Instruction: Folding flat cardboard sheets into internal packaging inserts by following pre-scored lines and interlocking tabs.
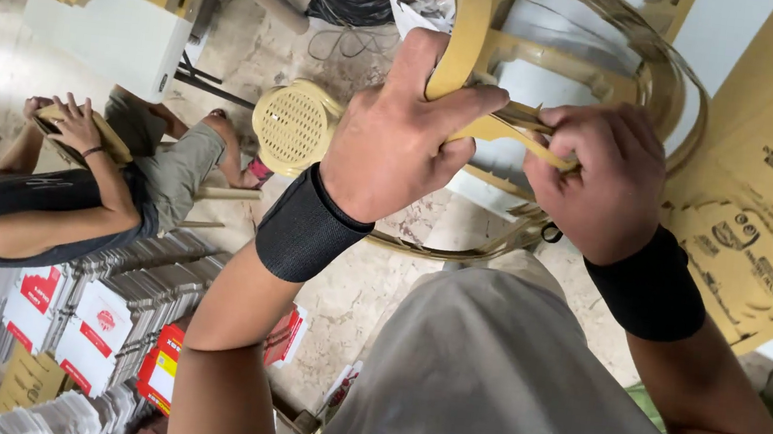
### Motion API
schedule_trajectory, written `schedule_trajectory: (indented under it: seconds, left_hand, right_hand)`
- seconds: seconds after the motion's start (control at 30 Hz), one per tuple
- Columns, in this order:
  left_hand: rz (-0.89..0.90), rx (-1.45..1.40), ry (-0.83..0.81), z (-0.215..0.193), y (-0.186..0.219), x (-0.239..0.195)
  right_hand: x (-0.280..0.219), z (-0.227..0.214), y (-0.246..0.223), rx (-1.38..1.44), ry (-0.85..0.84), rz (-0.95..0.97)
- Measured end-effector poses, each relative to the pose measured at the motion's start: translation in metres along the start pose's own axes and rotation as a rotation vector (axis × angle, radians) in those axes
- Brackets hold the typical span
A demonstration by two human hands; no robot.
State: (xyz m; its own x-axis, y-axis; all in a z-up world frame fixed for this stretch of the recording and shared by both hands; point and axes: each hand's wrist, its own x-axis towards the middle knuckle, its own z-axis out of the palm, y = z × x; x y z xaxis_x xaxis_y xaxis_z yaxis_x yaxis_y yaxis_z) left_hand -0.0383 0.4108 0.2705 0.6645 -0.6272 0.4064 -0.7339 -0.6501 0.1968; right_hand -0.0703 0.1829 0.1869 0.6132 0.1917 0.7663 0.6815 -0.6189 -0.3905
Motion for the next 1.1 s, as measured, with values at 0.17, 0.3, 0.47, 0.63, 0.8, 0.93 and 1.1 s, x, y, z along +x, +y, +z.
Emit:
schedule_trajectory:
  seconds: [0.17,0.3,0.47,0.63,0.8,0.93,1.1]
  left_hand:
    - [-0.044,0.052,0.01,0.011,-0.006,0.022]
    - [-0.072,0.054,0.017,0.015,-0.014,0.033]
    - [-0.087,0.052,0.04,0.015,-0.025,0.043]
    - [-0.087,0.042,0.042,0.009,-0.033,0.048]
    - [-0.122,0.033,0.054,0.011,-0.055,0.041]
    - [-0.175,-0.066,0.079,0.022,-0.088,0.026]
    - [-0.162,-0.143,0.112,0.031,-0.132,0.015]
  right_hand:
    - [0.011,-0.004,0.035,-0.01,-0.107,0.053]
    - [0.017,-0.03,0.045,-0.064,-0.159,0.126]
    - [-0.027,-0.051,0.074,0.042,0.078,0.298]
    - [-0.035,-0.013,0.085,0.263,-0.047,0.64]
    - [-0.013,0.039,0.096,0.217,-0.158,0.508]
    - [-0.005,0.066,0.092,0.2,-0.255,0.808]
    - [-0.033,0.123,0.097,0.128,-0.317,0.796]
